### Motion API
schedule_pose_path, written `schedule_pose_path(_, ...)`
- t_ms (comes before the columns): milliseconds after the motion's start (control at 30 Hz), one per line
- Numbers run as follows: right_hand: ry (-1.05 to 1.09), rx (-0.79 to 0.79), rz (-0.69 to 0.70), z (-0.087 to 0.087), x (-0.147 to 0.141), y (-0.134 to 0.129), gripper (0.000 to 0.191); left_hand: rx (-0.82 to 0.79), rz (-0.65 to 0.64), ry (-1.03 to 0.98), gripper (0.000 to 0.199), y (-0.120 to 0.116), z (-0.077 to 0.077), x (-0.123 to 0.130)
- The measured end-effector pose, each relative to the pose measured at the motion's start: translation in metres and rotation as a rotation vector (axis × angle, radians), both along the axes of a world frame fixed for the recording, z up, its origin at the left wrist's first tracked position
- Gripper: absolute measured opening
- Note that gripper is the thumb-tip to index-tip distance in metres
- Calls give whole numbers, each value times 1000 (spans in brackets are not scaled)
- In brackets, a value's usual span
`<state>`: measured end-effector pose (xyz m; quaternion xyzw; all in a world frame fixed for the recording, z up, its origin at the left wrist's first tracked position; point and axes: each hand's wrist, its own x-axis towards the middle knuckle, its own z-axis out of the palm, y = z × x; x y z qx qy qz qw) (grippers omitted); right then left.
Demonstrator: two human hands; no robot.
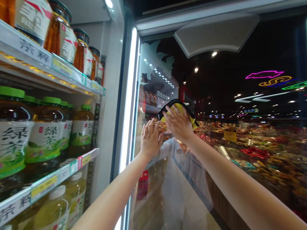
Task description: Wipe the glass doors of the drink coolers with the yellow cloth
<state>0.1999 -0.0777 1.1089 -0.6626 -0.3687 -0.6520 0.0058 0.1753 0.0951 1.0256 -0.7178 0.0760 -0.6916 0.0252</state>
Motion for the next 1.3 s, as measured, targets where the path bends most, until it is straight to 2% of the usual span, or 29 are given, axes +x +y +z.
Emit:
schedule_pose_path(67,-48,-108,0,-23,0,-11,42,4,-1,4,54,4,-5,0)
schedule_pose_path(133,-66,-128,-11,-28,3,-30,41,26,-3,8,55,9,-8,-1)
schedule_pose_path(200,-59,-40,-17,-12,6,-45,41,56,-7,10,55,14,-11,-2)
schedule_pose_path(267,-43,107,7,17,8,-47,42,72,-12,7,55,17,-11,-3)
schedule_pose_path(333,-24,230,40,44,9,-36,42,71,-11,-6,55,19,-11,-3)
schedule_pose_path(400,-3,275,49,57,9,-18,41,57,-10,-18,54,18,-10,-2)
schedule_pose_path(467,11,224,36,48,6,-1,40,16,-19,-21,54,18,-6,0)
schedule_pose_path(533,-2,91,28,21,3,6,40,-34,-40,-16,55,17,-2,1)
schedule_pose_path(633,-44,-106,16,-22,-1,-7,40,-83,-53,-20,56,19,6,1)
schedule_pose_path(700,-56,-167,-3,-35,-2,-23,39,-90,-48,-23,56,22,9,0)
schedule_pose_path(733,-58,-166,-14,-34,-2,-30,39,-90,-46,-23,55,24,9,0)
schedule_pose_path(800,-64,-102,-25,-18,1,-37,38,-76,-46,-22,55,28,7,0)
schedule_pose_path(867,-67,4,-17,11,5,-31,39,-48,-40,-26,55,32,3,1)
schedule_pose_path(967,-52,124,35,54,9,-2,41,-5,-10,-33,57,38,-3,5)
schedule_pose_path(1033,-36,168,70,69,9,24,42,8,12,-38,58,40,-7,8)
schedule_pose_path(1067,-29,179,83,71,8,36,42,12,21,-40,58,40,-8,9)
schedule_pose_path(1133,-17,148,98,60,5,55,42,13,31,-35,58,41,-8,10)
schedule_pose_path(1200,-15,69,108,35,2,61,42,8,25,-14,58,40,-8,9)
schedule_pose_path(1300,-34,-40,97,-7,-2,47,42,6,-11,26,57,40,-8,3)
